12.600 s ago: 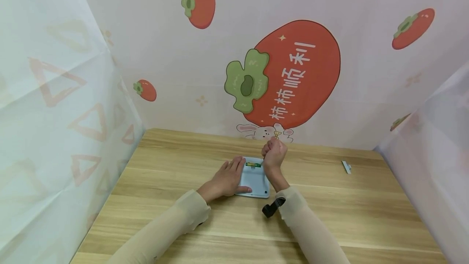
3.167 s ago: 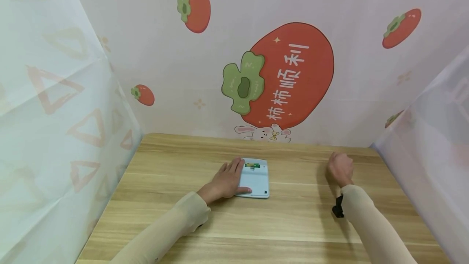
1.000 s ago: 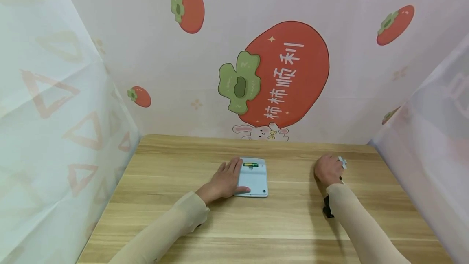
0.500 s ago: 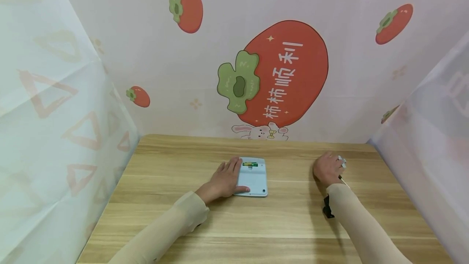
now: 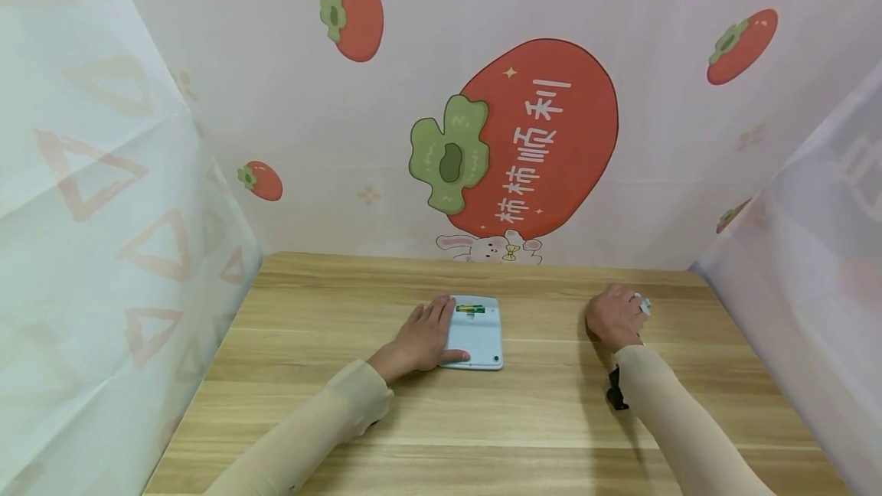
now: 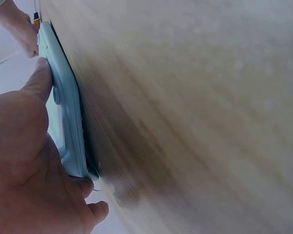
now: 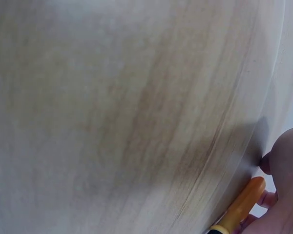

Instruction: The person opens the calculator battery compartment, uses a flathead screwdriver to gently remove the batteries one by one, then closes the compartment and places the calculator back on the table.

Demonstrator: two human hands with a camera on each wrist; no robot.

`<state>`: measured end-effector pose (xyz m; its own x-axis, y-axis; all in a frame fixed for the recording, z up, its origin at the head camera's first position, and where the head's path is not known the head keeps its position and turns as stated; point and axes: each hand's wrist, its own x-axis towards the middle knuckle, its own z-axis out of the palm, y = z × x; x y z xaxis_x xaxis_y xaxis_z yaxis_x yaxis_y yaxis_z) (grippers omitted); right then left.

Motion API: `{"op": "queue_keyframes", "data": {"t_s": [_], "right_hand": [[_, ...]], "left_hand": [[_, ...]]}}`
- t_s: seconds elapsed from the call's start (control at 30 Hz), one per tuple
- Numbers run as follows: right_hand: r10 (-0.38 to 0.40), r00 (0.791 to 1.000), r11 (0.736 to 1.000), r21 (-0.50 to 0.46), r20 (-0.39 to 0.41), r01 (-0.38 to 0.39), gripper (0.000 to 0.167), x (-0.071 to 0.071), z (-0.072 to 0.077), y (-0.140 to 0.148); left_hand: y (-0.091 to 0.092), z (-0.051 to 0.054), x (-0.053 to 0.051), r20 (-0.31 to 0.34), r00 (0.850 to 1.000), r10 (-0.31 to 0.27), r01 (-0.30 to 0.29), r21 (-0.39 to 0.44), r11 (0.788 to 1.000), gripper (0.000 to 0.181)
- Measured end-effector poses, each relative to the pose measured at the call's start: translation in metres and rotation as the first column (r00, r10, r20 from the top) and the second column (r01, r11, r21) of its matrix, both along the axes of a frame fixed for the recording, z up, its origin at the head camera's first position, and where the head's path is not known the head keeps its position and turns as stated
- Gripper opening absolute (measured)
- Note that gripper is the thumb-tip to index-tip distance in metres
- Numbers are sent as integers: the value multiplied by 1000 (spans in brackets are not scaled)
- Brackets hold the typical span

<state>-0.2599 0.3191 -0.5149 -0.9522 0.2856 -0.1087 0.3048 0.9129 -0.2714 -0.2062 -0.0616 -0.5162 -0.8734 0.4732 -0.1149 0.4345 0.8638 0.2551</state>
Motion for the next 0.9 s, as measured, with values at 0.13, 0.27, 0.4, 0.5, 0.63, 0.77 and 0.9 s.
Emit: {"op": "queue_keyframes", "data": {"t_s": [0.13,0.27,0.4,0.5,0.63,0.77,0.9], "right_hand": [[19,1000,999,40,-5,-19,46,1,1,-2],[34,999,998,58,-11,-33,44,-4,-1,0],[56,998,997,62,-35,-54,45,-6,-1,1],[73,996,995,76,-49,-70,46,-4,0,-1],[97,993,991,98,-63,-91,45,-3,0,-1],[128,988,985,127,-81,-117,50,-3,1,1],[149,985,978,157,-87,-134,63,-3,3,1]], "left_hand": [[-1,-2,-1,-2,1000,2,-2,9,1000,112],[0,1,1,5,1000,9,-9,4,1000,111],[0,1,1,12,1000,11,-11,-14,1000,111],[0,4,2,5,1000,4,-4,-18,1000,109],[1,-2,-1,7,1000,-1,1,-5,1000,109],[0,-8,-4,12,1000,3,-3,5,1000,112],[0,-8,-5,21,1000,5,-5,-4,1000,112]]}}
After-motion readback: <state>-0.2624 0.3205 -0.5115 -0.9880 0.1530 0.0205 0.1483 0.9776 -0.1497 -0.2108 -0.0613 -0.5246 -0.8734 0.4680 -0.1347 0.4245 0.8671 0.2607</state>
